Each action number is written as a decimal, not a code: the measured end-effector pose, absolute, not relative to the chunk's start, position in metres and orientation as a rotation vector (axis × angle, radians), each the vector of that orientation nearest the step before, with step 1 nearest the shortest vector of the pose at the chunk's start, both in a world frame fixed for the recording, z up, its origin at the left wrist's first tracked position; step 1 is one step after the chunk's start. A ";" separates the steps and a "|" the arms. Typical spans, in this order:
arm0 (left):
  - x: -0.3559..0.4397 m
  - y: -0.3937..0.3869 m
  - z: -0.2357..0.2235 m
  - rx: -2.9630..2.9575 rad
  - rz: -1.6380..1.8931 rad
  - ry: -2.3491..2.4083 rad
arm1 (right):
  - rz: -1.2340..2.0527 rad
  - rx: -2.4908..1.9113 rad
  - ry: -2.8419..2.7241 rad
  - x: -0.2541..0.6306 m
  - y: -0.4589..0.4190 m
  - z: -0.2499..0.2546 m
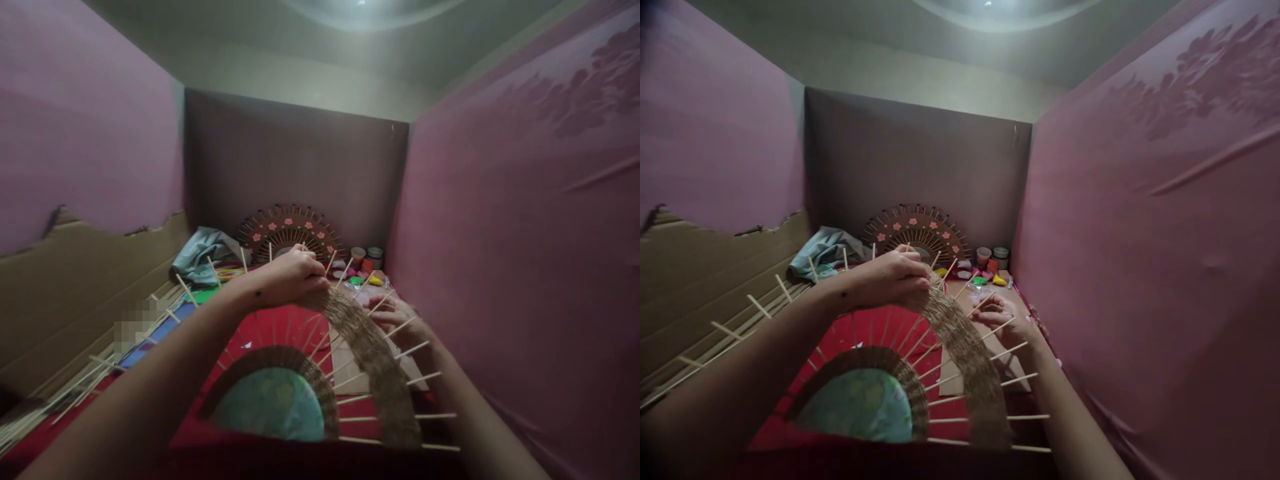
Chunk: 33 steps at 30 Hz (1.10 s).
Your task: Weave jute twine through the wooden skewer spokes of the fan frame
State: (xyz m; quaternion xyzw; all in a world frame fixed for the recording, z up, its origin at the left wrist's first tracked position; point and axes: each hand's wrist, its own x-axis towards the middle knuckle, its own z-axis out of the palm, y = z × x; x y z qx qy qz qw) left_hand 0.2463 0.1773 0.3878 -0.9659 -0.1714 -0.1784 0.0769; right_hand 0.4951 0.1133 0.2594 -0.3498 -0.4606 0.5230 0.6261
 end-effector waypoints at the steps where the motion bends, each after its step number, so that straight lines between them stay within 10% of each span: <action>1: 0.245 0.180 0.383 -2.942 -0.505 -0.495 | 1.190 -0.807 -1.059 0.501 0.113 0.262; 19: 0.253 0.237 0.276 -3.254 -0.369 -0.847 | 0.779 -0.781 -1.183 0.487 0.168 0.302; 33: 0.254 0.252 0.268 -3.145 -0.329 -1.134 | 1.185 -0.543 -1.141 0.451 0.178 0.302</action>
